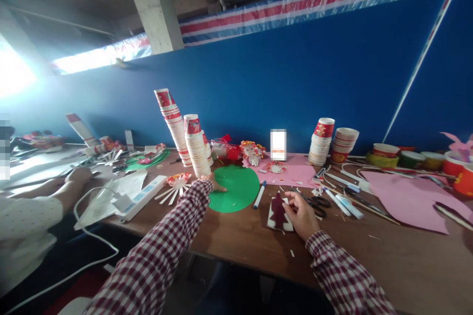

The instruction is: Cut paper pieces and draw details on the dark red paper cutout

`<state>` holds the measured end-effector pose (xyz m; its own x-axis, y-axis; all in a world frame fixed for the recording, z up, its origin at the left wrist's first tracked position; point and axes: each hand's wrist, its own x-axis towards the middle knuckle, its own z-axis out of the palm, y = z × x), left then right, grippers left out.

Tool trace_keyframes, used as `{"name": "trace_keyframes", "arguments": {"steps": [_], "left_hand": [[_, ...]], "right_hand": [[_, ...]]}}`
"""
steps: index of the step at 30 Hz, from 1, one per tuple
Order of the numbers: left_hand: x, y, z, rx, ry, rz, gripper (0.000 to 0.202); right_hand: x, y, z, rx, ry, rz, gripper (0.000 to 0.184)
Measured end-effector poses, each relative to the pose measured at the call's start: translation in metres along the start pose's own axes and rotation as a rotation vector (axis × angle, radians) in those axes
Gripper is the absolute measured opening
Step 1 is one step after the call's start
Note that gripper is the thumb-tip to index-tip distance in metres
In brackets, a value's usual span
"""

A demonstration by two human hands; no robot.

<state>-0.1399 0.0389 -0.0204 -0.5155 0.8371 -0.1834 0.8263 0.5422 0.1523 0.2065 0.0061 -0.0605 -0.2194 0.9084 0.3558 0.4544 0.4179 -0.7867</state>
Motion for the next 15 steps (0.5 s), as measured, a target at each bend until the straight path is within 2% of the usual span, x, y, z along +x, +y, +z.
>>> {"name": "trace_keyframes", "arguments": {"steps": [7,15], "left_hand": [[0.014,0.002,0.002,0.024,0.006,-0.065,0.035],[0.011,0.007,-0.003,-0.015,0.034,-0.054,0.036]], "right_hand": [[0.001,0.005,0.002,0.015,-0.010,0.003,0.036],[0.002,0.006,0.003,0.024,-0.023,0.001,0.033]]}}
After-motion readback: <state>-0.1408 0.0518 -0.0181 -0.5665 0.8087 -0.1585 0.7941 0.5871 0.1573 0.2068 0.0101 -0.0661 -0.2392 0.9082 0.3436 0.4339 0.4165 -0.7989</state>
